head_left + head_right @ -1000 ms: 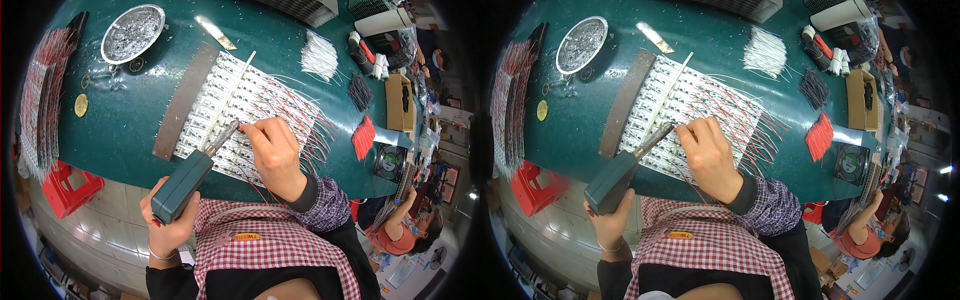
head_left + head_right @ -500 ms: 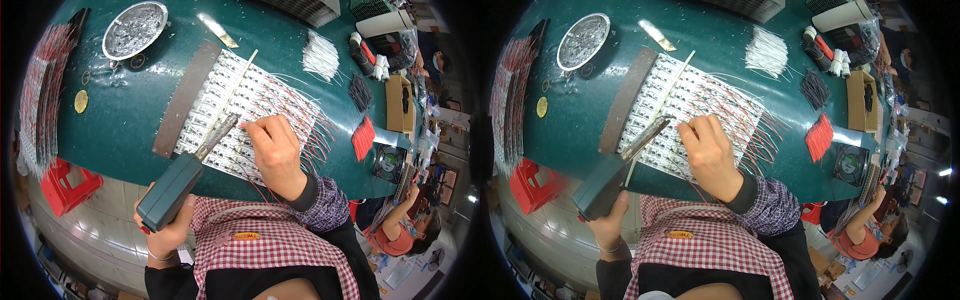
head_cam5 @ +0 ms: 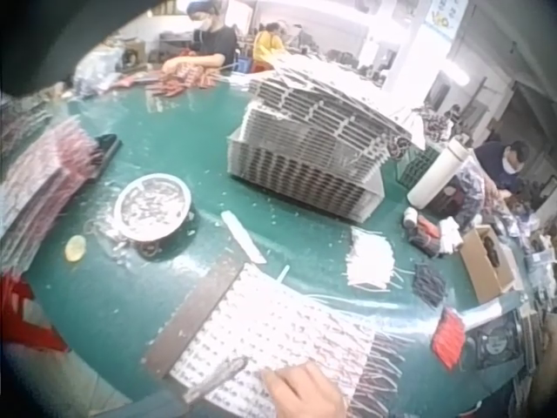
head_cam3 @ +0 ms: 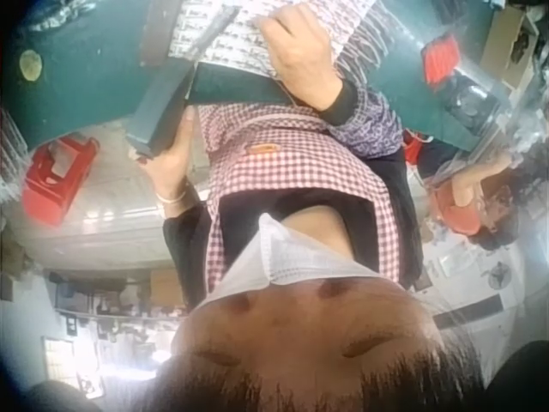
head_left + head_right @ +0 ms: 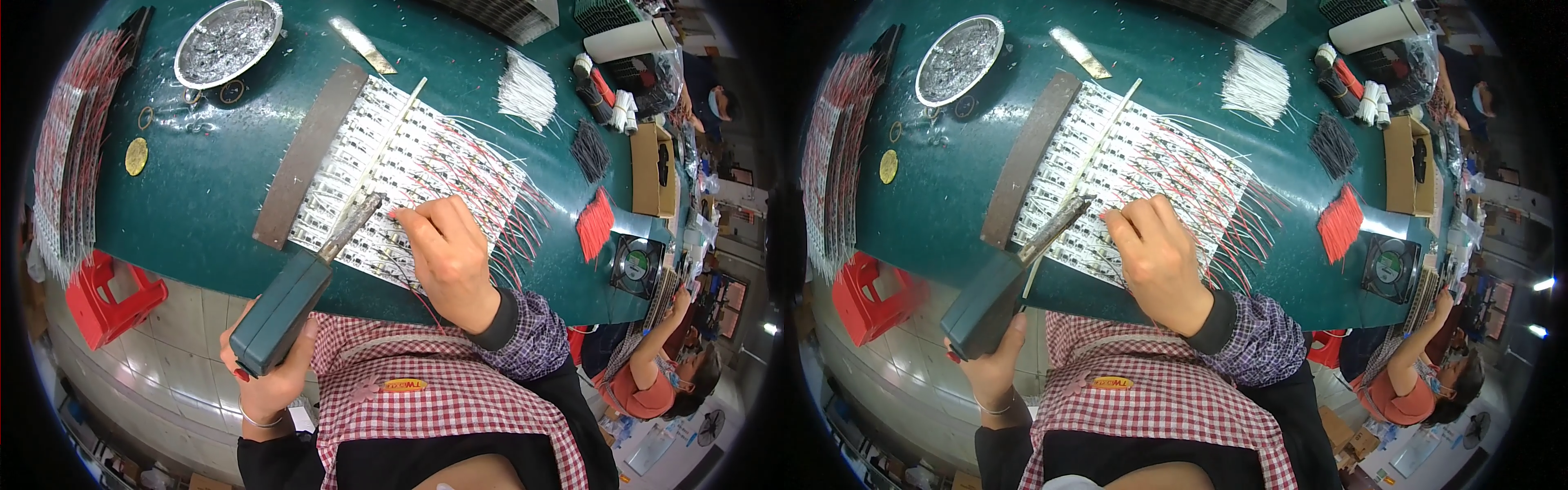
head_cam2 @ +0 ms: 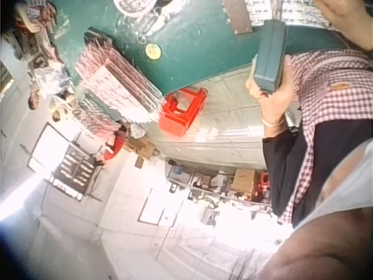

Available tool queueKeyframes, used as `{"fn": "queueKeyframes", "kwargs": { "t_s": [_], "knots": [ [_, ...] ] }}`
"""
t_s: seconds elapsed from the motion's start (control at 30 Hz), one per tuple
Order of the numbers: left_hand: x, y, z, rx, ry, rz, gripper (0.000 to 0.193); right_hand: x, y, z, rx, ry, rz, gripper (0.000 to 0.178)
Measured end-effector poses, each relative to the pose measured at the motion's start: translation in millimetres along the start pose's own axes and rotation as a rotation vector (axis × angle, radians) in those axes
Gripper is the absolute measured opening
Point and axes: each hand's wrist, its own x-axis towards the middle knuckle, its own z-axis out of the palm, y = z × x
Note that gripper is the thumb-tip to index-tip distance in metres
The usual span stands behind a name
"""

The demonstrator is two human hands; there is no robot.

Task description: The person solders wires onto a circuit board panel using a soldering tool, picks up and arranges bundles of wires on the table, and solders additional wires onto the circuit board.

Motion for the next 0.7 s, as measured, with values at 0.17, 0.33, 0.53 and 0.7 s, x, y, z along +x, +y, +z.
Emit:
{"fn": "queueKeyframes", "kwargs": {
  "t_s": [0.17, 0.33, 0.53, 0.7],
  "knots": [
    [2.5, -0.9, -0.3, 0.02, -0.025, 0.063, 0.018, -0.3, -0.7, 1.1, -0.007, -0.012, -0.007, 0.023],
    [5.2, 2.3, -0.6, 0.025, -0.06, 0.075, 0.017, -0.1, -1.0, 2.1, -0.017, -0.01, -0.002, 0.024],
    [8.2, 5.7, 1.7, 0.024, -0.071, 0.058, 0.014, 0.0, -0.8, 1.9, -0.024, -0.016, 0.004, 0.024],
    [9.1, 7.3, -1.7, 0.058, -0.103, 0.062, 0.012, 0.3, -2.1, 1.3, -0.032, -0.029, -0.002, 0.025]
  ]
}}
